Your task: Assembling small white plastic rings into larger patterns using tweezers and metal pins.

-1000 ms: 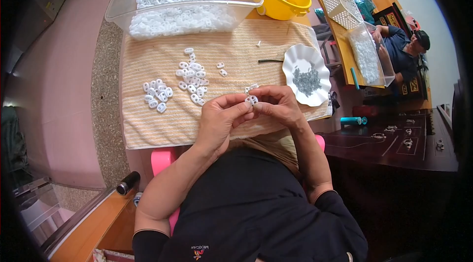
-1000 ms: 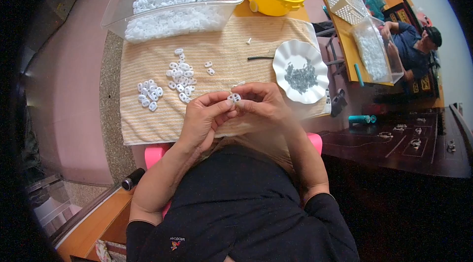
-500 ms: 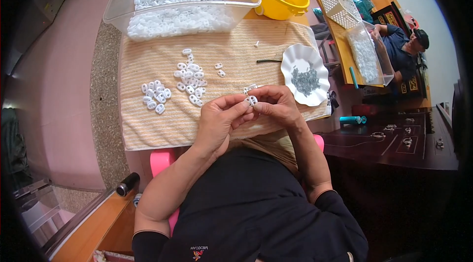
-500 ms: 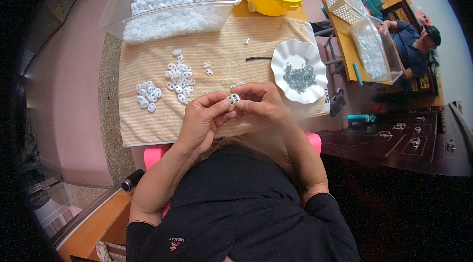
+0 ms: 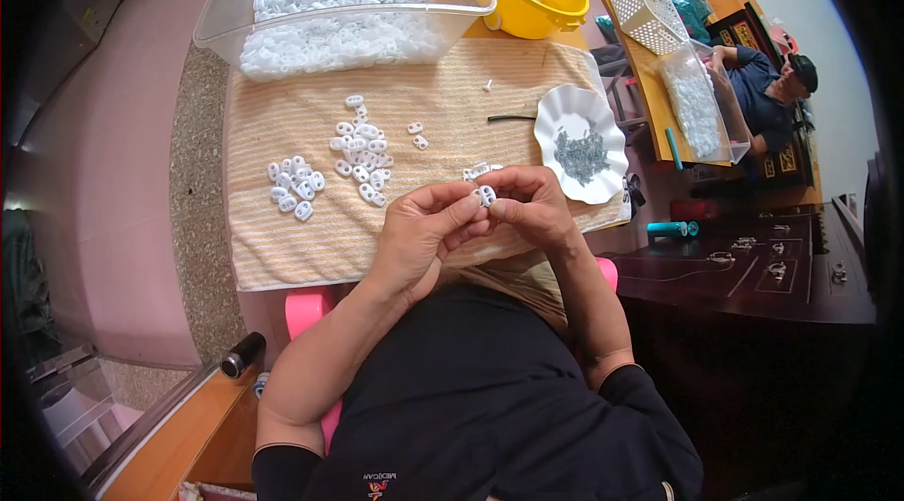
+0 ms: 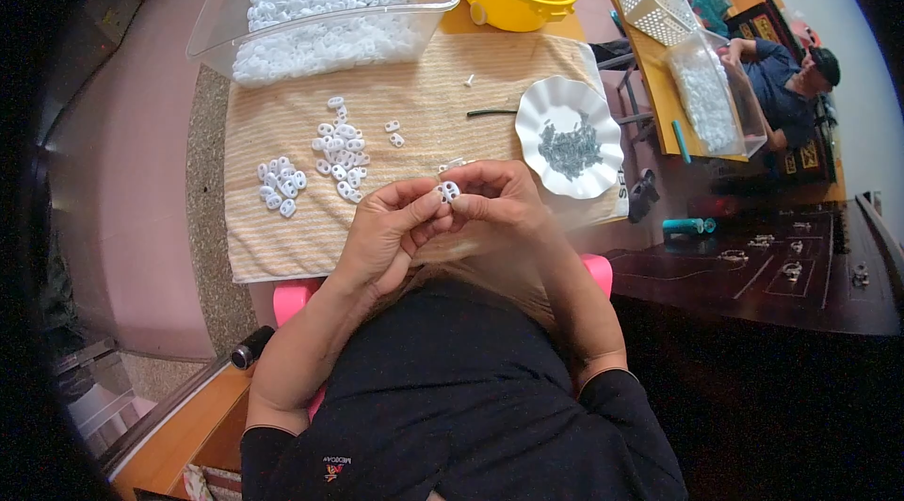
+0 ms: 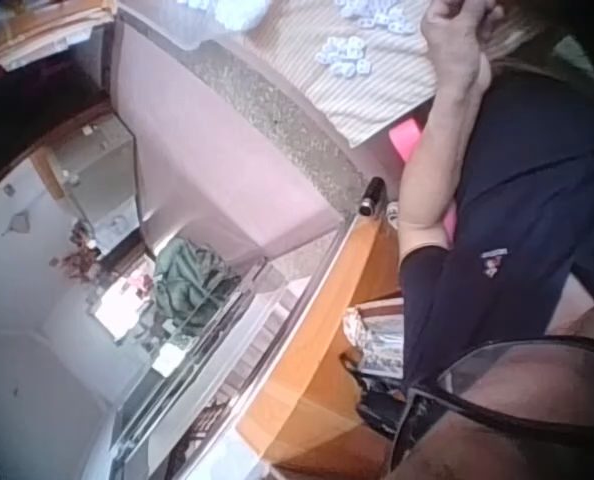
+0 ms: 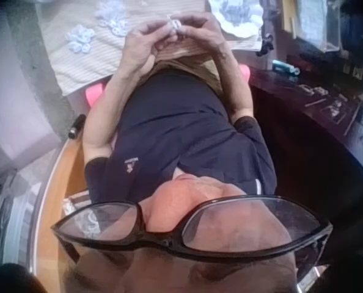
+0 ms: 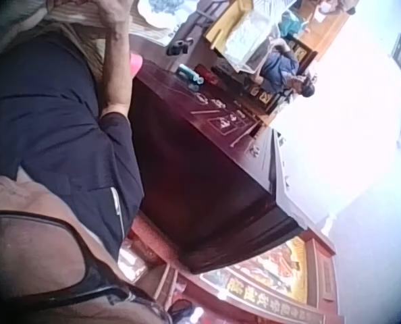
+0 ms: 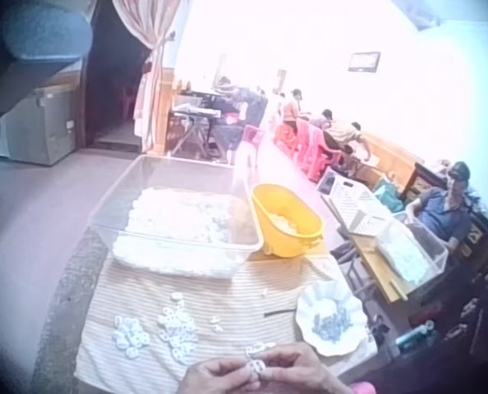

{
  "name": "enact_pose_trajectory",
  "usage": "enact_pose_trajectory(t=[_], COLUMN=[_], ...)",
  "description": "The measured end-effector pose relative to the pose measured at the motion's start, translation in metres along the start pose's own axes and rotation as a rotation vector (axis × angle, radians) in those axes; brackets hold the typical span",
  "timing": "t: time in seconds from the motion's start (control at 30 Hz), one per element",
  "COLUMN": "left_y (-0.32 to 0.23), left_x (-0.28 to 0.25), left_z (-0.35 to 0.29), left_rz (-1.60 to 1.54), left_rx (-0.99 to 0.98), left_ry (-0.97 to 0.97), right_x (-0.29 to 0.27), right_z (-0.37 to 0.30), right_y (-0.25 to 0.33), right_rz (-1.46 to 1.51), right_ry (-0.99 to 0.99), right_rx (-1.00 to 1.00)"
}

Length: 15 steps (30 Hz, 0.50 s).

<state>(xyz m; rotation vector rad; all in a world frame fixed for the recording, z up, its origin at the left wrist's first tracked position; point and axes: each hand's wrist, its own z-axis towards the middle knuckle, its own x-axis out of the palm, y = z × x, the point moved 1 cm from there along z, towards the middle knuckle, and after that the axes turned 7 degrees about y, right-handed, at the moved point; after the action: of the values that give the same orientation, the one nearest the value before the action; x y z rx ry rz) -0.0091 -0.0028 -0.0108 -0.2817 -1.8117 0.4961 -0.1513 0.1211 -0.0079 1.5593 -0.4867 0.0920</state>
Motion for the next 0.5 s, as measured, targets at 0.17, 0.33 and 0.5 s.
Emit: enact_pose_trajectory(t=[0.17,0.33,0.5], left_y=[-0.0008,-0.0021,-0.0031], left_x=[0.0002,0.0017,0.0021], left_z=[0.0001,-0.0002,-0.0004], left_rz=[-0.010,-0.002,-0.001], left_rx=[-0.007,-0.027,-0.038], left_ry=[0.027,0.056,0.087], right_x=[-0.0002,-0.0012,0.0017], right_z=[-0.0019,-0.0011,0.0024], right_y=[-0.0009,-0.0034,0.0011], right_rz=[0.045,-0.026,-0.036], right_ry=[0.004,0.041,0.105], right_rx=[-0.028,-0.099,-0.157])
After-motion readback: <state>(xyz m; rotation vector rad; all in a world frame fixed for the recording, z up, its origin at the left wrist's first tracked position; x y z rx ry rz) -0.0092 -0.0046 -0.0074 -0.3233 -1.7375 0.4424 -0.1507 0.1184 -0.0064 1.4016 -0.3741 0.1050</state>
